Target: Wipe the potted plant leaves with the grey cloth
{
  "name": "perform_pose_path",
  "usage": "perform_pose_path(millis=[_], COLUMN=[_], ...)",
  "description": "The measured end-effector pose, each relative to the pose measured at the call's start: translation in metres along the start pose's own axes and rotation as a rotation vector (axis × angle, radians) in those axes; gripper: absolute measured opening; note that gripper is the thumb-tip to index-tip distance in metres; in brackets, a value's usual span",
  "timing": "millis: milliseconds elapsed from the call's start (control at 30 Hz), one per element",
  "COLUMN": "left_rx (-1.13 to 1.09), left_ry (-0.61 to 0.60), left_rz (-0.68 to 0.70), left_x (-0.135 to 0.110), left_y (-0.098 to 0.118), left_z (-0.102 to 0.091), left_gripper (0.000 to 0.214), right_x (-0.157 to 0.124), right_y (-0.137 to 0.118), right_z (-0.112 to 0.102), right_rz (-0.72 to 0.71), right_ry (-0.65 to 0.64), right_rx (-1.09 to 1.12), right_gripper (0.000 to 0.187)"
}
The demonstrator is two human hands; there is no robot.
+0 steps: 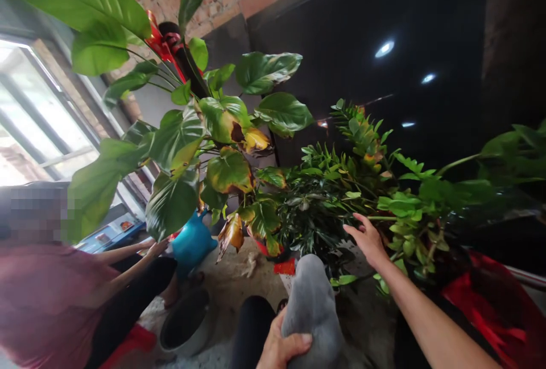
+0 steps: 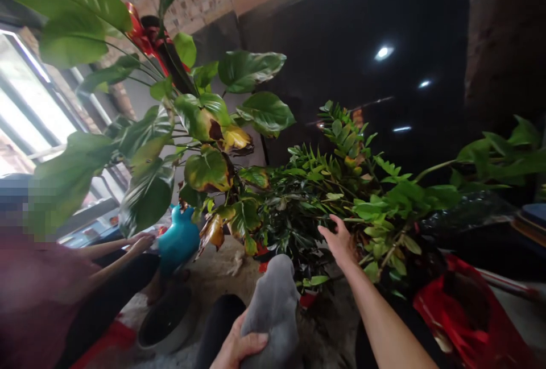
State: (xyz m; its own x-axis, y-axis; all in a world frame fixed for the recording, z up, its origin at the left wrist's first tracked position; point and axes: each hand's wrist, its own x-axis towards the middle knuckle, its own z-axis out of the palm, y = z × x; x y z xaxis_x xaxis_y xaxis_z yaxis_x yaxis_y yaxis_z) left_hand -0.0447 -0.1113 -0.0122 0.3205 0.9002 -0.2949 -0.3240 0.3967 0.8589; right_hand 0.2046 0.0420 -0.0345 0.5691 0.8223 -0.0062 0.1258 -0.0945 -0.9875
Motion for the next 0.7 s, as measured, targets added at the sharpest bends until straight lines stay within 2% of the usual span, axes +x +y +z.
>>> perform_pose_path(millis=[67, 133, 200, 267, 333, 400, 500, 567, 633, 700], left_rx=[0.055, 0.123, 0.193, 0.239, 0.287, 0.353, 0.488, 0.523, 0.492, 0.434], left_ry=[-0.014, 0.001, 0.036, 0.064, 0.068, 0.065, 0.0, -0.12, -0.219, -0.218], left_rz=[0.02, 0.089, 0.242, 0.385, 0.463, 0.415, 0.138, -0.009, -0.018, 0.097], left_x=[0.001, 0.008, 0.022, 0.043, 0.068, 0.088, 0.093, 0.081, 0.065, 0.058], left_y=[0.029, 0.068, 0.106, 0.131, 0.133, 0.113, 0.071, 0.061, 0.075, 0.106], left_z=[0.006, 0.016, 0.031, 0.045, 0.053, 0.053, 0.041, 0.036, 0.037, 0.044], left_gripper=[0.05, 0.054, 0.056, 0.059, 0.059, 0.053, 0.041, 0.041, 0.05, 0.058], right_x=[-0.002, -0.005, -0.008, -0.01, -0.014, -0.017, -0.024, -0.028, -0.032, -0.034], right_y=[-0.001, -0.003, -0.005, -0.005, -0.004, -0.001, 0.003, 0.005, 0.004, 0.001], right_z=[0.004, 0.007, 0.009, 0.01, 0.01, 0.009, 0.004, -0.002, -0.008, -0.012], right_rz=[0.018, 0.046, 0.074, 0.091, 0.099, 0.112, 0.133, 0.14, 0.145, 0.153], right_ry=[-0.031, -0.063, -0.094, -0.127, -0.169, -0.225, -0.311, -0.366, -0.414, -0.438], right_rx=[0.046, 0.091, 0.134, 0.175, 0.209, 0.231, 0.24, 0.25, 0.264, 0.277], right_gripper=[0.063, 0.067, 0.07, 0.068, 0.059, 0.042, 0.017, 0.012, 0.013, 0.015])
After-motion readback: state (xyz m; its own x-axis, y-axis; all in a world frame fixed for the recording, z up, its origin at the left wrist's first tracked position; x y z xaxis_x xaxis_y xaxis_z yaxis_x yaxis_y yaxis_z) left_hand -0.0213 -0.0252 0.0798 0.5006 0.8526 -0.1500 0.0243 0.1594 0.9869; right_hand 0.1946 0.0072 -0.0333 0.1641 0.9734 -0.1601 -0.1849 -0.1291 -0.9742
